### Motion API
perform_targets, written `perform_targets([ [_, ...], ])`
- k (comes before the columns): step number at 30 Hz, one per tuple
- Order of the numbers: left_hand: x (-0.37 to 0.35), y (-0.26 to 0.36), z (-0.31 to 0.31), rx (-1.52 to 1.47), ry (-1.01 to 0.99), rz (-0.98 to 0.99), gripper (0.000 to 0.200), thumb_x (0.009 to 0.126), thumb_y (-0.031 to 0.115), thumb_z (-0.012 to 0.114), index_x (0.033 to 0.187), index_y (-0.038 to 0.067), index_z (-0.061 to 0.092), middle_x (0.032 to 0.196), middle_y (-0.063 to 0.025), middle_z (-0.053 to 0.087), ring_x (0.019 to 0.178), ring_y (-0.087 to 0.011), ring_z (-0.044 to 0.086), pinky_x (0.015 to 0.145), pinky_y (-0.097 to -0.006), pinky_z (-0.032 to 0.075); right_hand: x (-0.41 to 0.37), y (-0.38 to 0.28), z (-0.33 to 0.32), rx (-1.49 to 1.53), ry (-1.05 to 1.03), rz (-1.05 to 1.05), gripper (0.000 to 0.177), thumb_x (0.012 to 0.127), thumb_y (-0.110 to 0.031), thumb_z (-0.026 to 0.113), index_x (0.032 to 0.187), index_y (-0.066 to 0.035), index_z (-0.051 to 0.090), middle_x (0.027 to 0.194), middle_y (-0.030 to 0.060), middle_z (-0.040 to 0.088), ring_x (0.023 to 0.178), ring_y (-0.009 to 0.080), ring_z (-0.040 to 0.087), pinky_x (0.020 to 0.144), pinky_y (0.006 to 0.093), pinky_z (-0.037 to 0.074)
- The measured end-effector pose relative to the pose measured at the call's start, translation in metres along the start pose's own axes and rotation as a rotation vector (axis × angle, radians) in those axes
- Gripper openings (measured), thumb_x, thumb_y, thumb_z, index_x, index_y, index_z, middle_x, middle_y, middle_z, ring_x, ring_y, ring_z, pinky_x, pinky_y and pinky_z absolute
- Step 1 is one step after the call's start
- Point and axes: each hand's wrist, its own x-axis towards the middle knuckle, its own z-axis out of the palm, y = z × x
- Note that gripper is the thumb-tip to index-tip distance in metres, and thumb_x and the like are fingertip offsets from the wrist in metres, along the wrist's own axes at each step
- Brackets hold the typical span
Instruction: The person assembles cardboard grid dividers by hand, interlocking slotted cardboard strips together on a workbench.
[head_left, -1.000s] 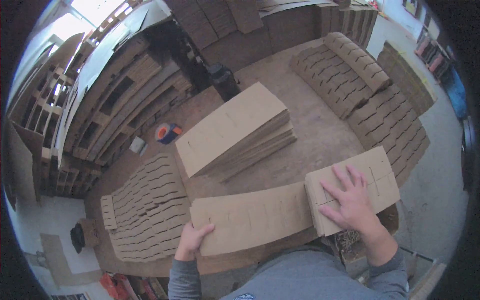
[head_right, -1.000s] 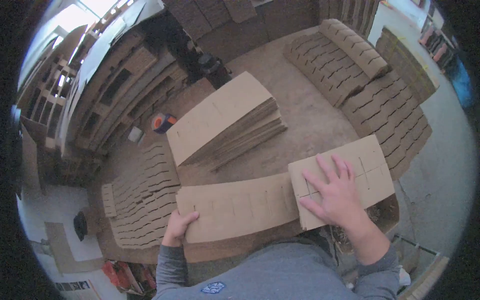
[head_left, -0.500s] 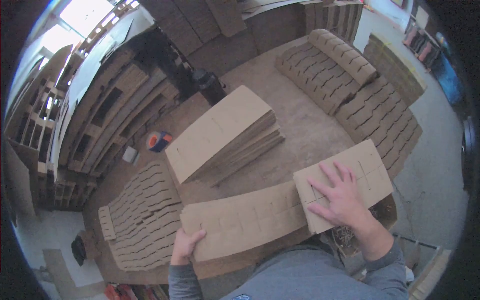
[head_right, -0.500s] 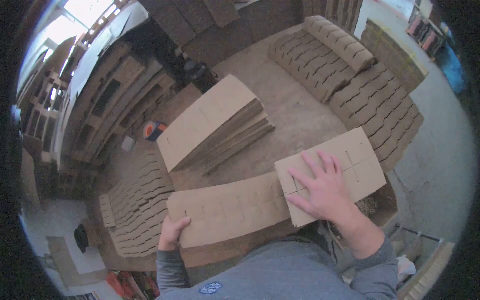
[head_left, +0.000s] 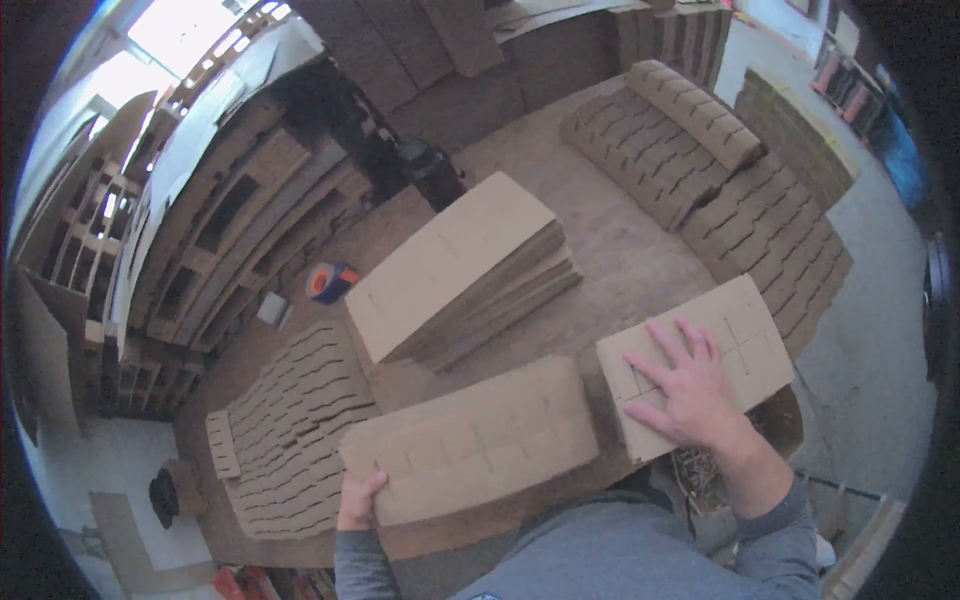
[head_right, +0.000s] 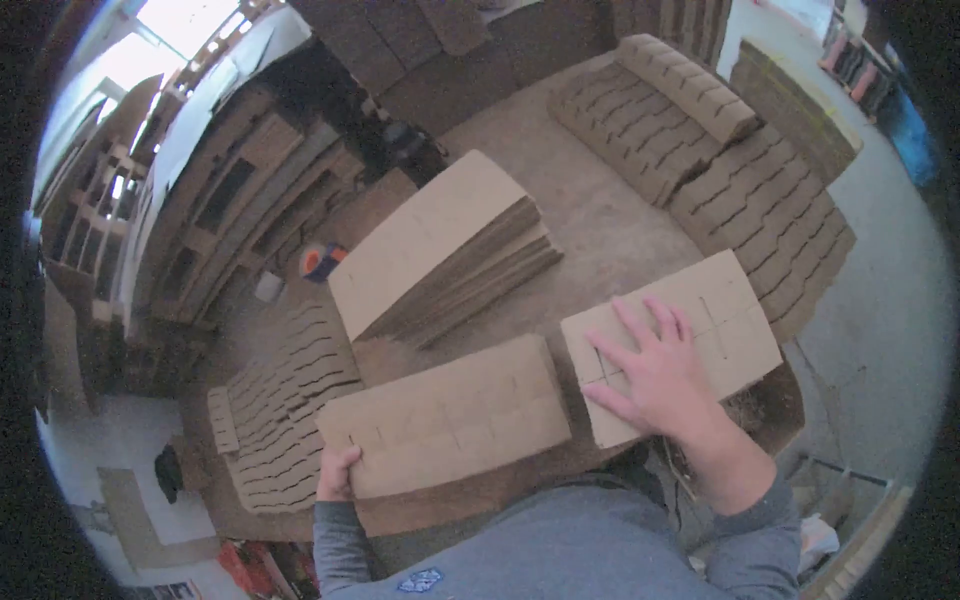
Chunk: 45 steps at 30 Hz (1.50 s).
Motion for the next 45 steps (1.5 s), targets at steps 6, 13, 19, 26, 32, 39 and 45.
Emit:
perform_targets([
  [6, -0.02, 0.022, -0.011, -0.095, 0.104, 0.233, 0.078, 0.071, 0.028, 0.08, 0.134, -0.001, 0.046, 0.129, -0.0159, 0.059, 0.114, -0.0305, 0.059, 0.096, -0.0426, 0.049, -0.002, 0.0, -0.001, -0.006, 0.007, 0.004, 0.063, 0.082, -0.067, 0.057, 0.134, -0.031, 0.057, 0.147, 0.0132, 0.043, 0.129, 0.0442, 0.037, 0.104, 0.0583, 0.031],
  [13, 0.046, 0.086, 0.018, -0.51, 0.017, 0.213, 0.057, 0.092, 0.032, 0.059, 0.141, 0.007, 0.045, 0.135, -0.0124, 0.056, 0.12, -0.0292, 0.056, 0.101, -0.0443, 0.048, 0.0, -0.002, -0.001, -0.003, -0.072, 0.001, 0.063, 0.087, -0.064, 0.051, 0.14, -0.03, 0.05, 0.149, 0.0156, 0.039, 0.133, 0.0472, 0.033, 0.106, 0.0626, 0.027],
  [19, 0.143, 0.14, 0.056, -0.476, 0.023, 0.08, 0.051, 0.092, 0.031, 0.062, 0.135, 0.005, 0.052, 0.126, -0.0147, 0.063, 0.109, -0.0287, 0.064, 0.095, -0.0427, 0.054, 0.001, 0.0, 0.005, -0.076, -0.01, -0.024, 0.063, 0.087, -0.067, 0.048, 0.138, -0.031, 0.052, 0.147, 0.0141, 0.043, 0.131, 0.0462, 0.036, 0.103, 0.0601, 0.03],
  [26, 0.193, 0.162, 0.068, -0.022, 0.185, -0.121, 0.052, 0.087, 0.027, 0.072, 0.124, -0.003, 0.054, 0.112, -0.0144, 0.068, 0.095, -0.0268, 0.069, 0.081, -0.0388, 0.059, 0.004, -0.002, 0.003, -0.106, -0.016, 0.002, 0.064, 0.087, -0.071, 0.042, 0.137, -0.033, 0.054, 0.148, 0.0129, 0.044, 0.131, 0.044, 0.036, 0.107, 0.0571, 0.028],
  [32, 0.19, 0.175, 0.052, 0.795, 0.358, 0.112, 0.083, 0.068, 0.053, 0.078, 0.126, 0.001, 0.048, 0.125, -0.0147, 0.058, 0.111, -0.0251, 0.058, 0.089, -0.0367, 0.048, 0.006, -0.003, 0.007, -0.101, -0.038, 0.003, 0.069, 0.087, -0.073, 0.041, 0.137, -0.028, 0.054, 0.147, 0.0174, 0.042, 0.132, 0.0441, 0.037, 0.109, 0.0556, 0.028],
  [39, 0.128, 0.173, 0.12, 0.561, 0.305, 0.971, 0.065, 0.092, 0.043, 0.062, 0.142, 0.007, 0.043, 0.132, -0.0143, 0.051, 0.122, -0.0257, 0.05, 0.103, -0.0419, 0.041, 0.006, -0.003, 0.008, -0.175, 0.157, -0.04, 0.072, 0.084, -0.076, 0.043, 0.121, -0.018, 0.064, 0.128, 0.0171, 0.058, 0.121, 0.0429, 0.049, 0.107, 0.0514, 0.034],
  [45, 0.107, 0.12, 0.252, 0.433, -0.488, 0.806, 0.061, 0.091, 0.049, 0.059, 0.133, 0.005, 0.051, 0.125, -0.0135, 0.057, 0.115, -0.0259, 0.056, 0.098, -0.0394, 0.046, -0.052, 0.014, -0.023, 0.102, 0.554, 0.164, 0.067, 0.091, -0.062, 0.05, 0.135, -0.011, 0.052, 0.139, 0.0212, 0.046, 0.126, 0.0403, 0.043, 0.108, 0.0523, 0.03],
])
